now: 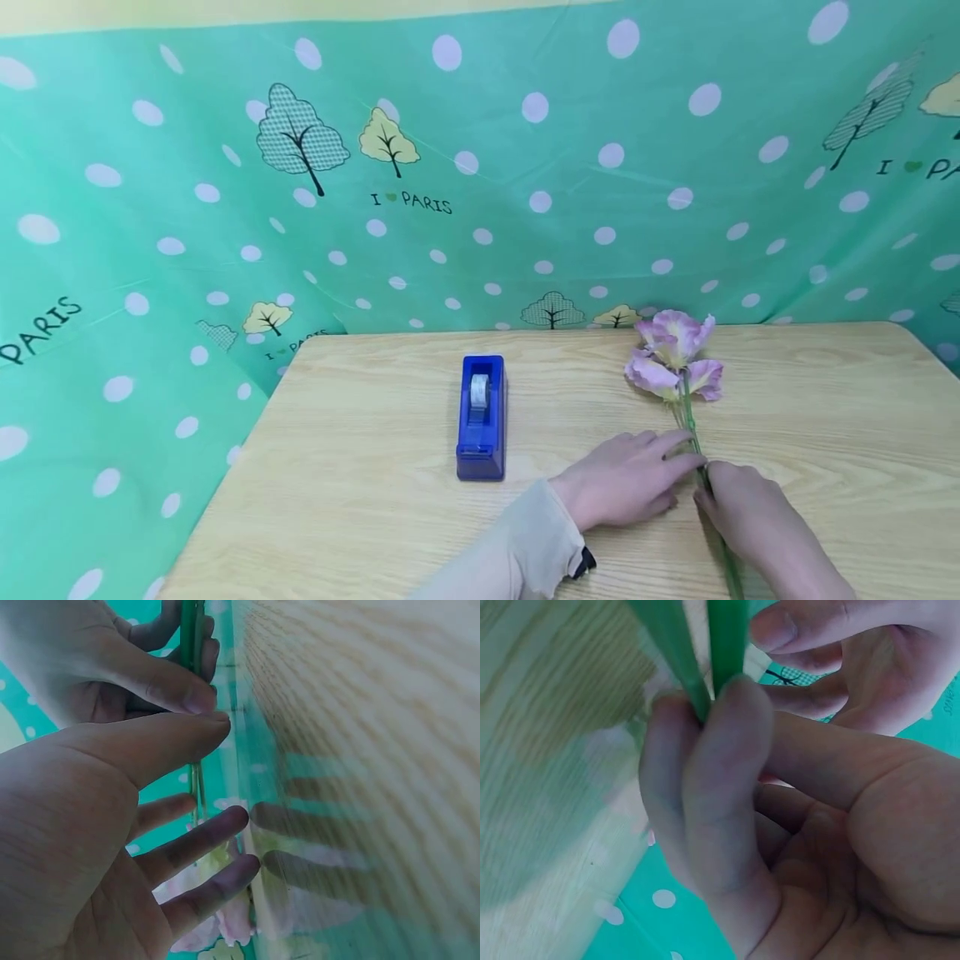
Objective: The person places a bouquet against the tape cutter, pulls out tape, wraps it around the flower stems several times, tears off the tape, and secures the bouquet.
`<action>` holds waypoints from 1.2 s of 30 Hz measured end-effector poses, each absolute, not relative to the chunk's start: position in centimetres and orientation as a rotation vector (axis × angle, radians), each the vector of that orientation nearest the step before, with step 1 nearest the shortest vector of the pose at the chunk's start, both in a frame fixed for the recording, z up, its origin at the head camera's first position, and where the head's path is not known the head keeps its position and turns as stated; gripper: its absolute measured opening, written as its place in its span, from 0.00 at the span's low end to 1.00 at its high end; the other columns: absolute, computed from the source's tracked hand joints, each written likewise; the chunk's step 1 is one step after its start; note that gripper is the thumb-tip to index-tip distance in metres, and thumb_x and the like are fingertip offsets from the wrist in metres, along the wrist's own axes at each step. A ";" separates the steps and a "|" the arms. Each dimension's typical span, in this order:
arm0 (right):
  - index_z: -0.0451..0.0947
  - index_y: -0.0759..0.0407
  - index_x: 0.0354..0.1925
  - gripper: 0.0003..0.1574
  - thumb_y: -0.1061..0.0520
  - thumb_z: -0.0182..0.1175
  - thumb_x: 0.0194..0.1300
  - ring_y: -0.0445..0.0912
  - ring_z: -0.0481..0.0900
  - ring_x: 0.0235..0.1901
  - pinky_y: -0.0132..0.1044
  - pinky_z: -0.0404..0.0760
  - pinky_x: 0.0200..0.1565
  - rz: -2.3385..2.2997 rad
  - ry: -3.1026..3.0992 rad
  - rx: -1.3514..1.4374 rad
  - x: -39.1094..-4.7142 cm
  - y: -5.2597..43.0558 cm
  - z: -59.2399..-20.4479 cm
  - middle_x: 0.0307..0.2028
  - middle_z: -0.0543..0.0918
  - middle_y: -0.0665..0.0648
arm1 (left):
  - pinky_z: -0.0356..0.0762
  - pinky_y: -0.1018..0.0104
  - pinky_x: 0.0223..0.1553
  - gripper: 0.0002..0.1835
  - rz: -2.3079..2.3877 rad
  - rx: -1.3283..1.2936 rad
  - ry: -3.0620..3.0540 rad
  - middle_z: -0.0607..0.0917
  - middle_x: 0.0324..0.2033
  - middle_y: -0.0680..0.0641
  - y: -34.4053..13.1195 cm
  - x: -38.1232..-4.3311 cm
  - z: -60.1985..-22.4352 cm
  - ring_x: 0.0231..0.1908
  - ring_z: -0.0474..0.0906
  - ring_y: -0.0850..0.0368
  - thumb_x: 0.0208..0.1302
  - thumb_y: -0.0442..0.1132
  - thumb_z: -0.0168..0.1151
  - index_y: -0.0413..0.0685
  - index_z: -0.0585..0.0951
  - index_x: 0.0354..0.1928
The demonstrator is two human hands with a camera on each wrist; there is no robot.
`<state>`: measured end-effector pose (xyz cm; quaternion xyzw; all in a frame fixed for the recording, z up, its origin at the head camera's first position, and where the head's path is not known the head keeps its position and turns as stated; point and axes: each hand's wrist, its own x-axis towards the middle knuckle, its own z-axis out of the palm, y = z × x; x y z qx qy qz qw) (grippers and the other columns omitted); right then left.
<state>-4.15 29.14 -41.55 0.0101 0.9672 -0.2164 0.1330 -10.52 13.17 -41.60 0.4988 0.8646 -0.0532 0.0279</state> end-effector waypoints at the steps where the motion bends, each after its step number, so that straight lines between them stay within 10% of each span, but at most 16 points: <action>1: 0.70 0.60 0.28 0.11 0.62 0.56 0.69 0.43 0.71 0.17 0.33 0.69 0.19 -0.636 2.802 0.034 -4.2 29.1 -41.5 0.19 0.70 0.51 | 0.73 0.76 0.55 0.29 -0.165 1.535 2.668 0.57 0.72 0.65 13.1 -10.5 -41.6 0.61 0.67 0.70 0.73 0.59 0.51 0.76 0.60 0.73; 36: 0.68 0.55 0.26 0.15 0.61 0.59 0.69 0.38 0.68 0.12 0.30 0.66 0.16 -0.573 2.947 -0.103 -3.4 27.1 -39.5 0.16 0.68 0.48 | 0.46 0.65 0.77 0.19 -0.269 1.934 2.995 0.73 0.67 0.56 10.9 -12.8 -40.1 0.71 0.62 0.59 0.75 0.40 0.50 0.65 0.75 0.64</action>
